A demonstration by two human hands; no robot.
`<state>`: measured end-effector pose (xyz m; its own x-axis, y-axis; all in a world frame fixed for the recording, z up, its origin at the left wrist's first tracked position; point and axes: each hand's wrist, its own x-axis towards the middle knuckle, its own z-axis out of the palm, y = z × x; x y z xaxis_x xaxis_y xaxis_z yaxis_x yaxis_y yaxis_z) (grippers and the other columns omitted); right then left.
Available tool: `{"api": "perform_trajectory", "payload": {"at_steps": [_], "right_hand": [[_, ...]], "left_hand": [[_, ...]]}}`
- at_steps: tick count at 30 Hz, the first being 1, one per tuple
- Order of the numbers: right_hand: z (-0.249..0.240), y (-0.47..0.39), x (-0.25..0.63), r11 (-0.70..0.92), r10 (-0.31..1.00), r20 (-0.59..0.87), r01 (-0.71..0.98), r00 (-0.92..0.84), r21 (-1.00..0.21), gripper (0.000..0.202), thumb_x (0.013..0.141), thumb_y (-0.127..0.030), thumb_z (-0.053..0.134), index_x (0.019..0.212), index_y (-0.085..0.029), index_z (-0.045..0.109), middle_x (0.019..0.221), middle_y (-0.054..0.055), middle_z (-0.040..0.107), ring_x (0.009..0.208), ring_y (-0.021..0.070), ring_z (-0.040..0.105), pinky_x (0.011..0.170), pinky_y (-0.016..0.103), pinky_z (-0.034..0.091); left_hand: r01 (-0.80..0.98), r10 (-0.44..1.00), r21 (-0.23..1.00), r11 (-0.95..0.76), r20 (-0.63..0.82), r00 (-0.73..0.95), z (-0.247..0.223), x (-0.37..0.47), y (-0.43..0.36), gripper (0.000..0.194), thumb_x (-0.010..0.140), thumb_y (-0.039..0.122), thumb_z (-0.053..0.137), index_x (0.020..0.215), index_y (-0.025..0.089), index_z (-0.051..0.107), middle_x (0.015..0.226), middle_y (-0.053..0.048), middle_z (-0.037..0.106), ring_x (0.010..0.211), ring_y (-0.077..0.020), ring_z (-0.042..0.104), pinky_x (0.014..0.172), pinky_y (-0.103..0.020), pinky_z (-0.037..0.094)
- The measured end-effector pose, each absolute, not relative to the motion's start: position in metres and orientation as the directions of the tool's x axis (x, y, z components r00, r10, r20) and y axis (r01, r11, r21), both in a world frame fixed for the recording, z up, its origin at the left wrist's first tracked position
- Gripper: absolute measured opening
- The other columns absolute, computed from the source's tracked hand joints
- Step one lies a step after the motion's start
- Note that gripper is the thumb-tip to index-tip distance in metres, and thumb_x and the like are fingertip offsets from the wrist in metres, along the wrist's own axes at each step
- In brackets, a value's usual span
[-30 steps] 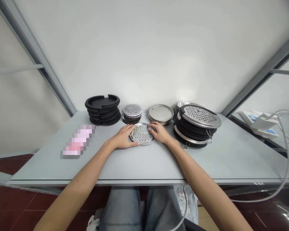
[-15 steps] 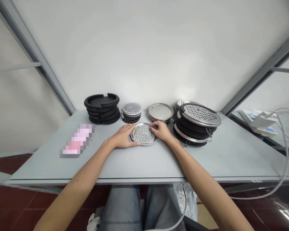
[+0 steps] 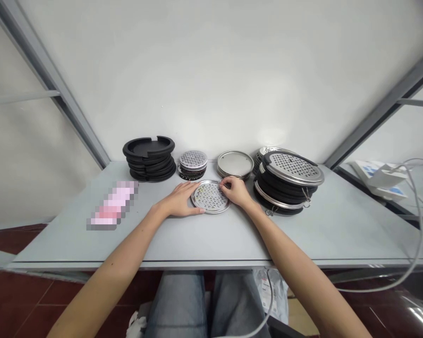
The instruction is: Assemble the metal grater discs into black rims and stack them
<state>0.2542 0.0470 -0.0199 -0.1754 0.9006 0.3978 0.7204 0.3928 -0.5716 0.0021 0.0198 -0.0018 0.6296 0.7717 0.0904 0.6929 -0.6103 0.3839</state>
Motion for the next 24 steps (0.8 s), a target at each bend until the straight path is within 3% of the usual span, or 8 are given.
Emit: {"api": "perform_trajectory", "payload": {"at_steps": [24], "right_hand": [[-0.0237,0.0471,0.2537,0.456,0.868,0.434,0.733,-0.242,-0.504,0.012,0.079,-0.011,0.056,0.077,-0.017,0.066,0.09,0.009,0.07,0.087,0.0207,0.063,0.085,0.033,0.047]], "left_hand": [[0.677,0.771,0.413,-0.61,0.112,0.627,-0.0026,0.0012,0.0205,0.099,0.072,0.071,0.063,0.149,0.02,0.028,0.155,-0.012,0.03,0.143,-0.0348,0.025,0.118,-0.05,0.02]]}}
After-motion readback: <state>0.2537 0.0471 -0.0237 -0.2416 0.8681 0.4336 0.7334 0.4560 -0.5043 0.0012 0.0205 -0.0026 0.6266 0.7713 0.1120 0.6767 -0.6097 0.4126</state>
